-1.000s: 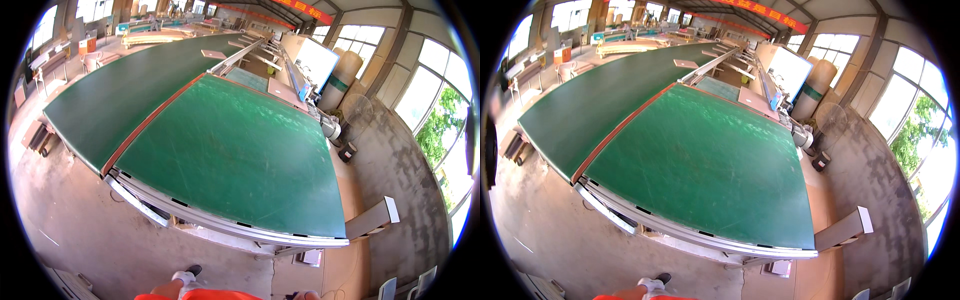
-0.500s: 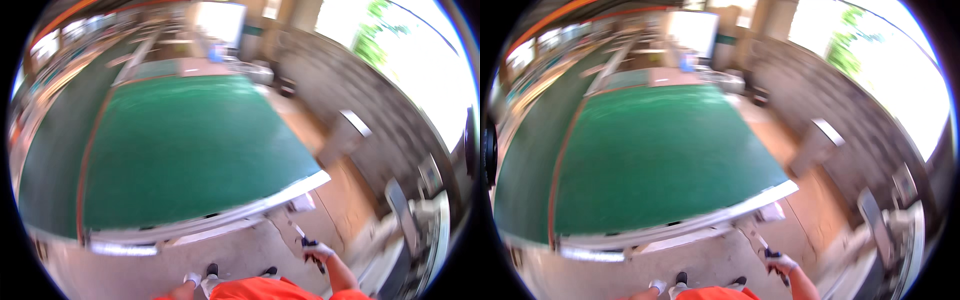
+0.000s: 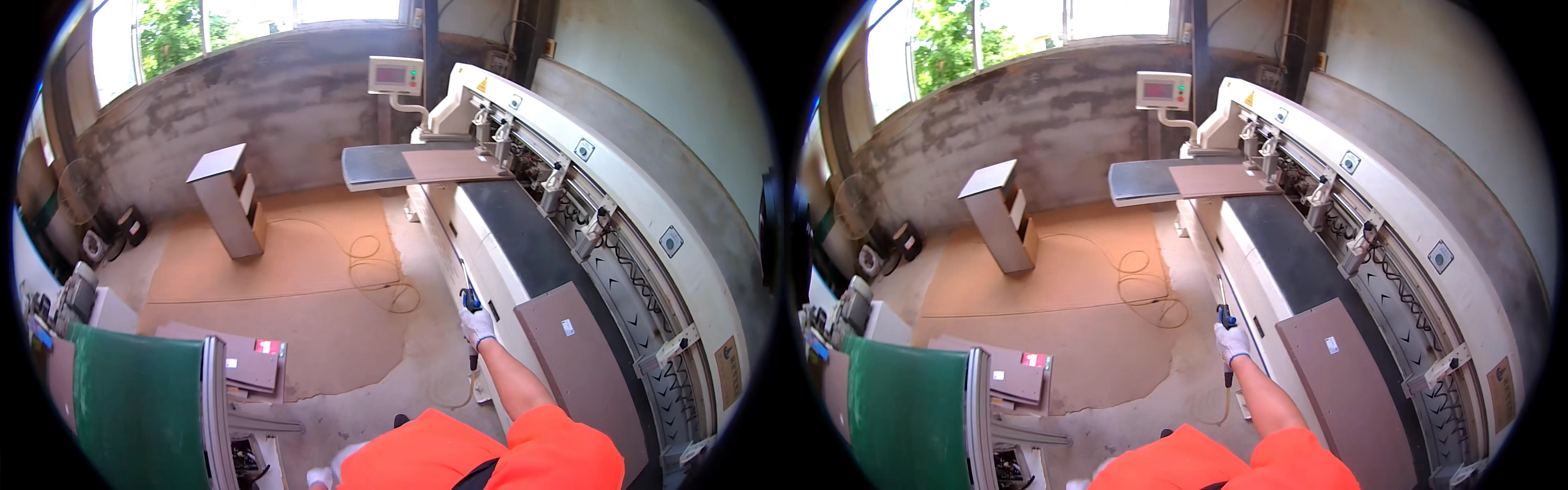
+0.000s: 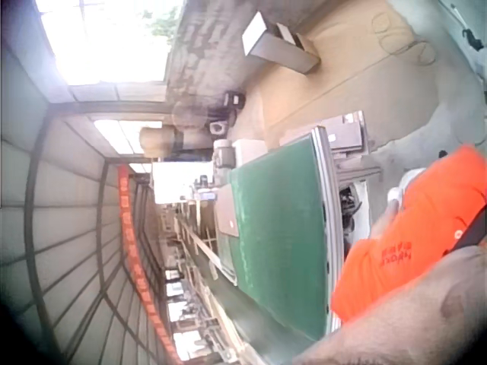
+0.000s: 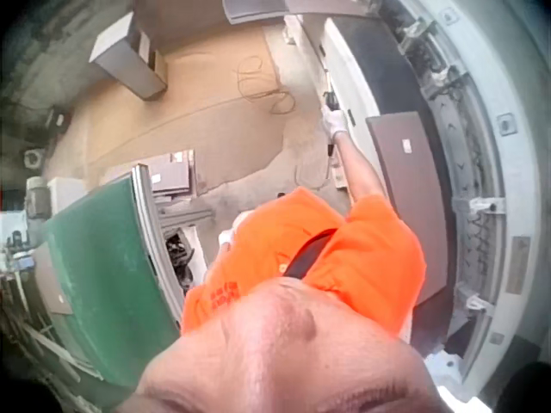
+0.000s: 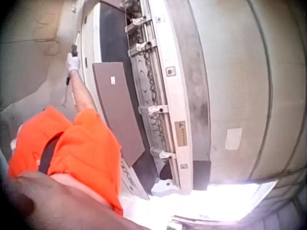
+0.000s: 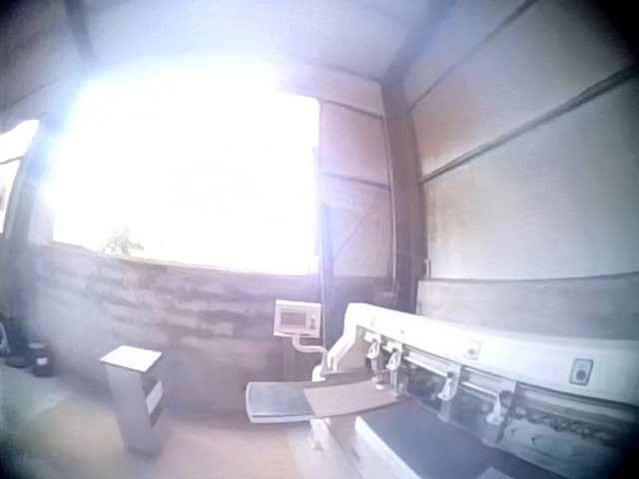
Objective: The person operates a CNC edge banding machine in a workshop, placing rectangular wood panels onto the machine's conveyor belt. They use a handheld tool to press a button on the machine's control panel to initiate the processing cycle. After the panels are processed, the person removes them and stacks them on a nearby table.
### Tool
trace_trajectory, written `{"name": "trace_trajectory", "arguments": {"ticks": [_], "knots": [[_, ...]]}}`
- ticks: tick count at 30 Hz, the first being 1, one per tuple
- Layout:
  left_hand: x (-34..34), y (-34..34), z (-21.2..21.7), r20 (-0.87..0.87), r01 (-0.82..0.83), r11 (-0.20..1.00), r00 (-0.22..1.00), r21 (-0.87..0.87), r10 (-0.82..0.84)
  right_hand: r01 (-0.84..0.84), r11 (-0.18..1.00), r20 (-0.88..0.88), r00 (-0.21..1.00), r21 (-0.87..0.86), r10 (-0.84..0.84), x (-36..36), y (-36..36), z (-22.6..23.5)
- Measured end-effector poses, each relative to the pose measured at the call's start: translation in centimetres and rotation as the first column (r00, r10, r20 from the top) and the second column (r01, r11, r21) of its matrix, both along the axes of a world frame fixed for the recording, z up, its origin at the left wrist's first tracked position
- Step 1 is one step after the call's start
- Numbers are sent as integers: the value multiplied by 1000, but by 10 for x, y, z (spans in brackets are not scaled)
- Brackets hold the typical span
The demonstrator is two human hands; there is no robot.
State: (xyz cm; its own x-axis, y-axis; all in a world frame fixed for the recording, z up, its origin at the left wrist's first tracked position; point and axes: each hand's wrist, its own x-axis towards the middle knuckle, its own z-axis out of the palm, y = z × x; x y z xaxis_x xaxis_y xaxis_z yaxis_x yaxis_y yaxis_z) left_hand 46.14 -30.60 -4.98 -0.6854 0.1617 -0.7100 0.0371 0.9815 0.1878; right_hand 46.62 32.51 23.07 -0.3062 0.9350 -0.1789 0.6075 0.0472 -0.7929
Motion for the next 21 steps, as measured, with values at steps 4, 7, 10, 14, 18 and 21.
{"name": "trace_trajectory", "arguments": {"ticks": [4, 7, 10, 14, 18, 21], "knots": [[-95, 139, 14, 17, -329, 871, 938, 366, 347, 69, 996, -129, 989, -64, -76, -24, 68, 8], [-158, 191, 25, -4, -197, 841, 973, 505, 231, 168, 940, -307, 915, -297, -260, -56, 104, 12], [-225, 230, 34, 135, -232, 869, 972, 437, 192, 328, 866, -339, 821, -378, -459, -73, 155, 0], [-331, 263, 27, 118, 12, 935, 991, 354, -58, 446, 800, -330, 744, -401, -581, -96, 209, -19], [-464, 291, 10, 197, 940, 292, 324, -178, -925, 80, 926, -92, 988, -369, -122, -151, 198, -4], [-572, 380, 9, 38, 928, 227, 249, -295, -968, 149, 974, -24, 988, -171, -156, -170, 211, -2]]}}
